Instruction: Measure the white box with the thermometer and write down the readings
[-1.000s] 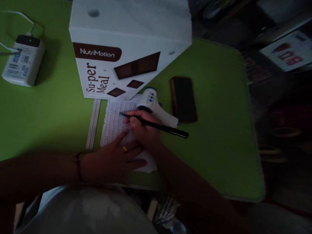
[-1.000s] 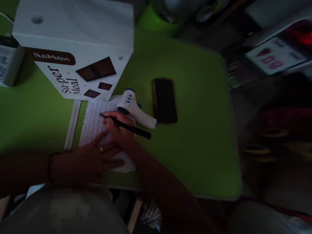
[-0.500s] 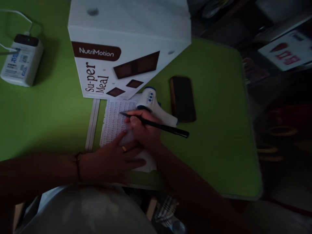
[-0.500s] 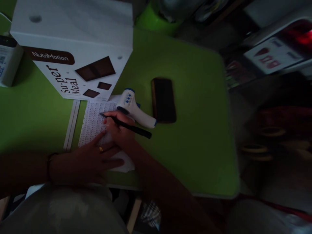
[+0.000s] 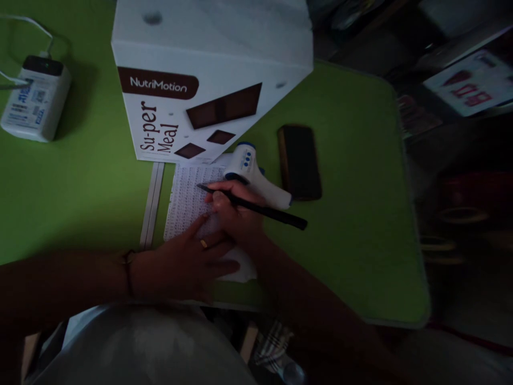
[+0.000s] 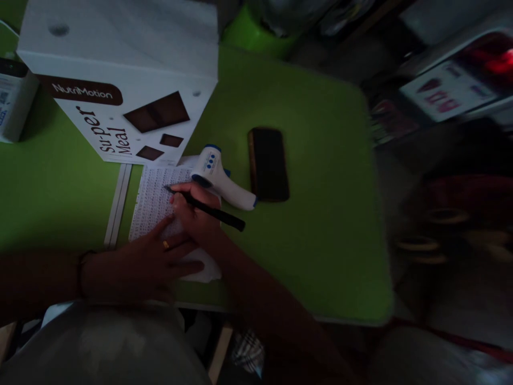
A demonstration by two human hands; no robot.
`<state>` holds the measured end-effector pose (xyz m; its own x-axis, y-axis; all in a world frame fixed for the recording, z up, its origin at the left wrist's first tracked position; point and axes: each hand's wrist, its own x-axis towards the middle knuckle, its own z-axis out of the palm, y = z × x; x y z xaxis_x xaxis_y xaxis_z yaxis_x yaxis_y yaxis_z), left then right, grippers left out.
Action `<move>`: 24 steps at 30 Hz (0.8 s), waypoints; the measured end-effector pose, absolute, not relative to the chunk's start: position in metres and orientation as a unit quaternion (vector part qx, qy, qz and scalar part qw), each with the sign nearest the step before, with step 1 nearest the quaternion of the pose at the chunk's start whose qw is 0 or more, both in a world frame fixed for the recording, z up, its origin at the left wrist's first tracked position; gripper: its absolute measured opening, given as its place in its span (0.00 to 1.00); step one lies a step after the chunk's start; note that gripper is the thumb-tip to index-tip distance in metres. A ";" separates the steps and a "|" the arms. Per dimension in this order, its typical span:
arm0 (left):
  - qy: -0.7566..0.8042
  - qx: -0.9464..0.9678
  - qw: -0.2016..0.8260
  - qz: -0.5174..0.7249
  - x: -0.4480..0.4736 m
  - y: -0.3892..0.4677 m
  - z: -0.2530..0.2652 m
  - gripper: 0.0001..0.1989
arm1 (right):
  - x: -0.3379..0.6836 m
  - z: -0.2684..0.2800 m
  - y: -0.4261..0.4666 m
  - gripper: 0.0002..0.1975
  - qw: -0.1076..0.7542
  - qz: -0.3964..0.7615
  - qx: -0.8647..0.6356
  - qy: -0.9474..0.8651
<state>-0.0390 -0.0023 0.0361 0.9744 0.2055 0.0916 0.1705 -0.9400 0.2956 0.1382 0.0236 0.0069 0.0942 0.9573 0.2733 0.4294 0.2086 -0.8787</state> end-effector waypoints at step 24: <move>0.094 0.982 0.145 0.074 -0.039 -0.003 0.033 0.36 | 0.138 0.010 0.023 0.05 0.494 0.271 -0.549 -0.617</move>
